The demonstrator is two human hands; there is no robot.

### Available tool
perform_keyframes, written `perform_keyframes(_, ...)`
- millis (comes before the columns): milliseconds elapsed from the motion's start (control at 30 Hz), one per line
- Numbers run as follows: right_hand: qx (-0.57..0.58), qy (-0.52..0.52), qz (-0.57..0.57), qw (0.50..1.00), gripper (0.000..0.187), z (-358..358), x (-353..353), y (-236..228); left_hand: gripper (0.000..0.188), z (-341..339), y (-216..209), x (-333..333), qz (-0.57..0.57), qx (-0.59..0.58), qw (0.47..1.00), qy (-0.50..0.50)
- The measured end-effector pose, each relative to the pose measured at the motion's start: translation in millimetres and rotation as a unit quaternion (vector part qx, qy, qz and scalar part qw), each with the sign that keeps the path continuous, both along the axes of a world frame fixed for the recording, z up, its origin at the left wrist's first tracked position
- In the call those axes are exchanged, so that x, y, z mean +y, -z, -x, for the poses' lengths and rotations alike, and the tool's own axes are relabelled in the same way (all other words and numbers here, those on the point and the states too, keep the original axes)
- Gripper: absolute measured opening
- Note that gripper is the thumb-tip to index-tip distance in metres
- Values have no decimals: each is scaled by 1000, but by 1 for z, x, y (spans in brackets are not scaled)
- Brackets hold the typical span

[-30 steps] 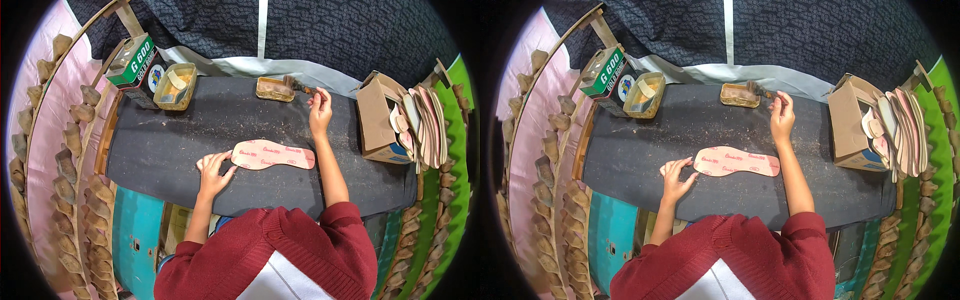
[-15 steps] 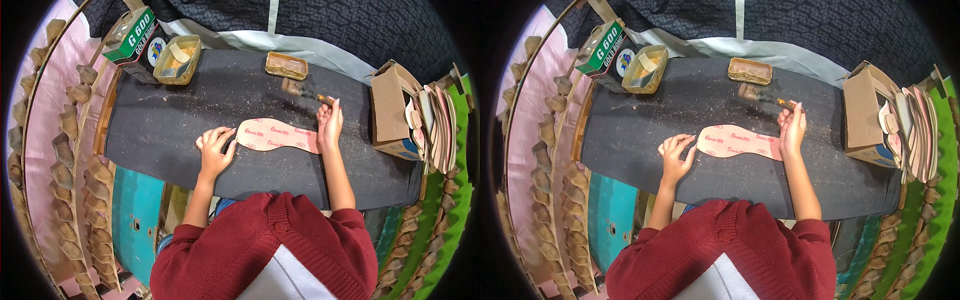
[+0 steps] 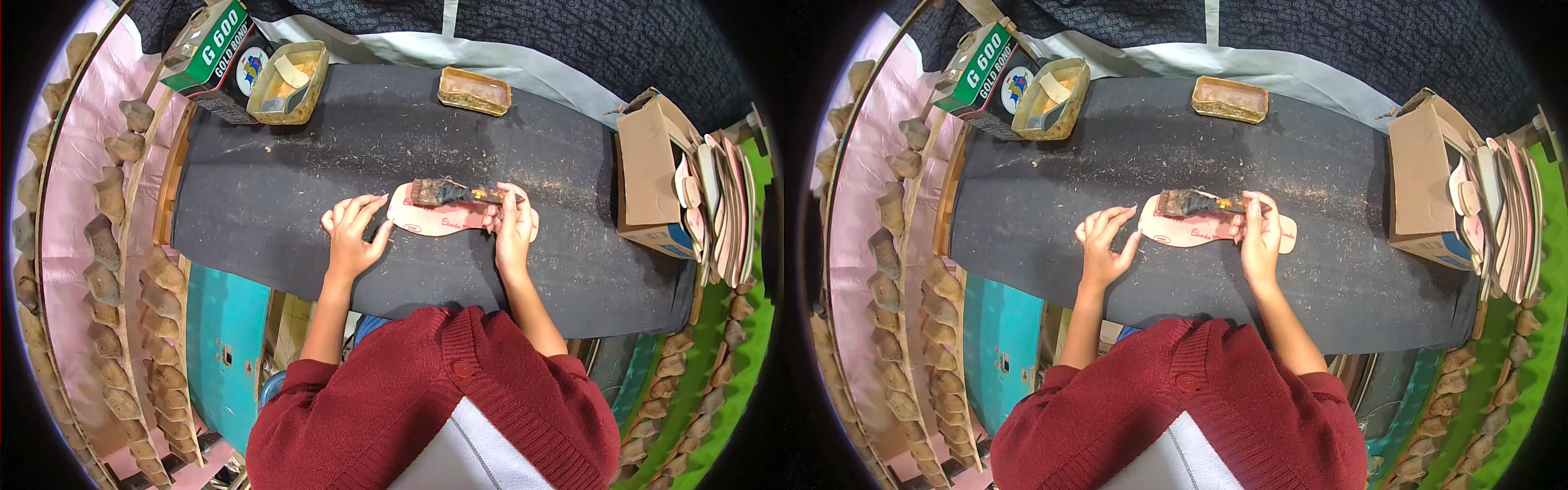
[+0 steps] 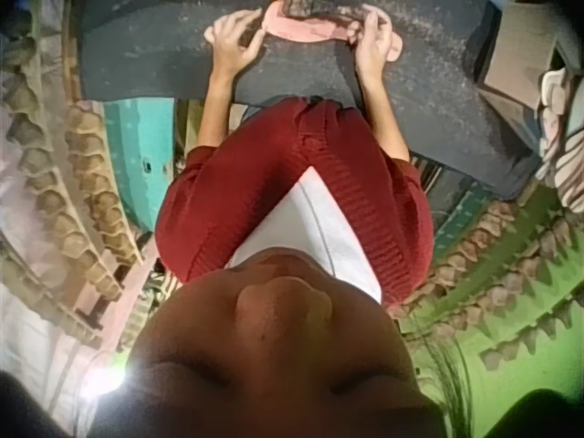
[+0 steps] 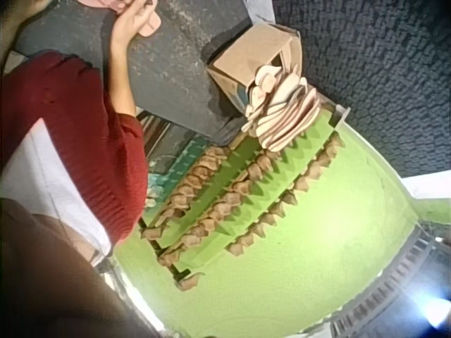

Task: The person is applying adhesive to shoe insoles and outsoles using a brush in a workshop environment.

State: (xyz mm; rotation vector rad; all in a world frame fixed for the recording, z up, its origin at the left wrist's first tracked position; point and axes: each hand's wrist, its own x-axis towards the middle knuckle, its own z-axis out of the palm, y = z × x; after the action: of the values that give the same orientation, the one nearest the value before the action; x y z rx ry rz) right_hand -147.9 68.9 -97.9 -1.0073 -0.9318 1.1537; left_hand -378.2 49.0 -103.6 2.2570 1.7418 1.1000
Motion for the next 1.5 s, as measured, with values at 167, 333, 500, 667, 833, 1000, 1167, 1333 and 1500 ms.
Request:
perform_keyframes(167,-20,2,6,1000,22,8,5,1,62,-3,-5,-1,41,-1,999,25)
perform_keyframes(333,-25,5,19,999,21,3,5,4,75,-2,-4,-1,60,1,997,38)
perform_keyframes(500,-40,34,60,997,20,-14,5,-4,73,-2,-2,-1,49,-14,998,36)
perform_keyframes(667,-72,75,40,994,20,-44,0,-9,73,-1,-4,-1,51,-12,998,37)
perform_keyframes(833,-95,111,5,989,21,-60,-4,-17,72,-1,-3,-1,49,-15,998,41)
perform_keyframes(1000,-102,91,14,991,20,-38,-4,-21,69,-2,-4,0,44,-20,998,40)
perform_keyframes(1167,-43,35,34,998,21,6,3,-17,69,-2,-3,-1,38,-14,998,39)
perform_keyframes(1333,-43,12,45,998,21,3,7,-9,68,-3,-5,-1,37,-15,999,32)
perform_keyframes(1500,-70,65,67,993,21,-32,2,-9,67,-1,-3,0,43,-19,998,43)
